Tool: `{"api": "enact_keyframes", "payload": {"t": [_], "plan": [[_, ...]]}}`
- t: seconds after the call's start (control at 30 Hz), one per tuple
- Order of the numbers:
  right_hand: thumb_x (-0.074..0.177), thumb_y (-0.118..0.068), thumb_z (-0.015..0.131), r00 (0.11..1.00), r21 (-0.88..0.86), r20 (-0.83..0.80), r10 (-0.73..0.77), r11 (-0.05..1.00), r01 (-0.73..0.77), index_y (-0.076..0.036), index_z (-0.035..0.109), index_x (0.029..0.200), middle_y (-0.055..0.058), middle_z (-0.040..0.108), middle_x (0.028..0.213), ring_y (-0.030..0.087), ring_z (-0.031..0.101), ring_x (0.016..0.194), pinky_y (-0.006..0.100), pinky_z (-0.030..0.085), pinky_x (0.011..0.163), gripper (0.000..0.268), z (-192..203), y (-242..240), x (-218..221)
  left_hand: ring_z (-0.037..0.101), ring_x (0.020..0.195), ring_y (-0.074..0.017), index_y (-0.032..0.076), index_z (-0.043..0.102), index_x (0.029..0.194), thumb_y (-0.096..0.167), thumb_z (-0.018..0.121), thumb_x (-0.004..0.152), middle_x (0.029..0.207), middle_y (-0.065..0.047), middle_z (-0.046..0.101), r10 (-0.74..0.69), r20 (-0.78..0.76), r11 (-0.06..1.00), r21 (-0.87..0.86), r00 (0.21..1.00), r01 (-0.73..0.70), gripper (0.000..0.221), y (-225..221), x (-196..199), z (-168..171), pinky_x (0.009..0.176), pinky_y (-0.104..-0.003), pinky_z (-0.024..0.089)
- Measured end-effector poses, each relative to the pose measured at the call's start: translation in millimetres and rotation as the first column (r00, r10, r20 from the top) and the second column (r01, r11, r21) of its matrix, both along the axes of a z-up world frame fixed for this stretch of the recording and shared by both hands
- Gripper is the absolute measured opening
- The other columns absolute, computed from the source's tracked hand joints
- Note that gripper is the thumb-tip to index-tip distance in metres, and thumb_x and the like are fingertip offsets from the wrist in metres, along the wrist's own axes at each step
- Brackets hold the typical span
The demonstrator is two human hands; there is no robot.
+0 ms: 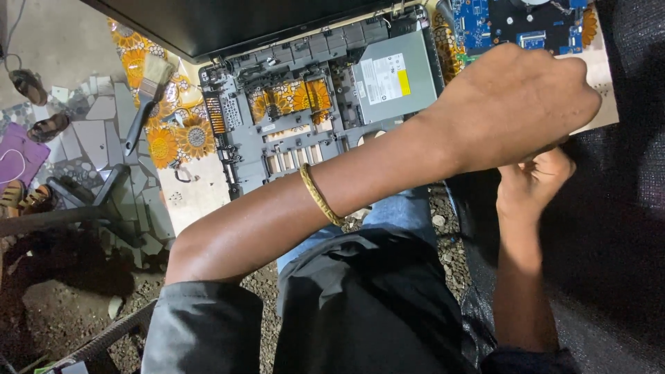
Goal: Removing screws and prying open the chassis of a laptop to access internal components.
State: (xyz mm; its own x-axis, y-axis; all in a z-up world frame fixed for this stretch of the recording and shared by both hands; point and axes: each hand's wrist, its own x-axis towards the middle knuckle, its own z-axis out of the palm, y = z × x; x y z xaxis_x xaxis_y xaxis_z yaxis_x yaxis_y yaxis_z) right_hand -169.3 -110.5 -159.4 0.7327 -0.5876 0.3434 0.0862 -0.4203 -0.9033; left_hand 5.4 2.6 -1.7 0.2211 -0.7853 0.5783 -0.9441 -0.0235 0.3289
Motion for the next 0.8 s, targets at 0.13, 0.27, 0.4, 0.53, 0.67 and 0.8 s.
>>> {"api": "enact_keyframes", "payload": {"t": [0.13,0.27,0.4,0.53,0.67,0.8], "plan": [[0.104,-0.007,0.088,1.000,0.004,0.004,0.018,1.000,-0.018,-0.009,0.046,0.086,-0.003,0.043,0.078,0.011,0.029,0.073,0.030,0.025,0.068,0.046,3,-4,0,0.068,0.047,-0.0293,0.009,0.080,0.066,0.011,0.077,0.074,0.067,-0.011,0.074,0.048,0.059,0.995,-0.093,0.997,-0.043,0.009,-2,1,4,0.045,-0.046,0.050],[0.102,-0.019,0.090,0.993,0.155,-0.031,0.112,0.982,-0.106,-0.006,0.068,0.119,0.003,0.069,0.106,0.010,0.055,0.089,0.024,0.045,0.086,0.031,-2,-16,0,0.067,0.047,-0.0214,0.011,0.078,0.068,0.007,0.080,0.075,0.073,-0.010,0.074,0.081,0.140,0.954,-0.296,0.987,-0.037,0.009,8,17,25,0.045,-0.038,0.050],[0.101,0.011,0.080,0.973,0.178,-0.178,0.147,0.977,-0.115,0.000,0.068,0.140,0.008,0.073,0.124,0.014,0.071,0.108,0.025,0.057,0.102,0.042,11,-11,1,0.037,0.046,-0.0201,0.015,0.068,0.058,0.013,0.079,0.075,0.058,-0.003,0.057,0.183,0.265,0.906,-0.419,0.947,-0.058,0.020,18,33,46,0.045,-0.041,0.036],[0.098,0.013,0.079,0.963,0.131,-0.218,0.155,0.983,-0.129,0.009,0.072,0.134,0.017,0.077,0.118,0.019,0.072,0.099,0.025,0.055,0.087,0.037,4,-7,13,0.038,0.048,-0.0172,0.015,0.064,0.074,0.022,0.077,0.083,0.063,0.003,0.058,0.264,0.315,0.905,-0.408,0.912,-0.121,0.018,20,39,53,0.045,-0.041,0.035],[0.102,0.005,0.087,0.975,0.290,-0.194,0.104,0.956,-0.044,-0.002,0.079,0.124,0.012,0.076,0.104,0.017,0.073,0.093,0.035,0.064,0.084,0.025,-18,-7,23,0.044,0.047,-0.0207,0.012,0.067,0.078,0.024,0.082,0.082,0.067,0.000,0.063,0.231,0.290,0.930,-0.347,0.929,-0.123,0.019,23,39,55,0.044,-0.043,0.039],[0.104,0.015,0.083,0.985,0.221,-0.143,0.096,0.973,-0.063,-0.001,0.081,0.117,0.017,0.077,0.098,0.023,0.075,0.085,0.037,0.063,0.080,0.021,-31,-8,28,0.048,0.046,-0.0234,0.010,0.069,0.082,0.026,0.085,0.081,0.070,-0.003,0.066,0.215,0.268,0.947,-0.294,0.939,-0.132,0.022,33,39,55,0.044,-0.045,0.042]]}}
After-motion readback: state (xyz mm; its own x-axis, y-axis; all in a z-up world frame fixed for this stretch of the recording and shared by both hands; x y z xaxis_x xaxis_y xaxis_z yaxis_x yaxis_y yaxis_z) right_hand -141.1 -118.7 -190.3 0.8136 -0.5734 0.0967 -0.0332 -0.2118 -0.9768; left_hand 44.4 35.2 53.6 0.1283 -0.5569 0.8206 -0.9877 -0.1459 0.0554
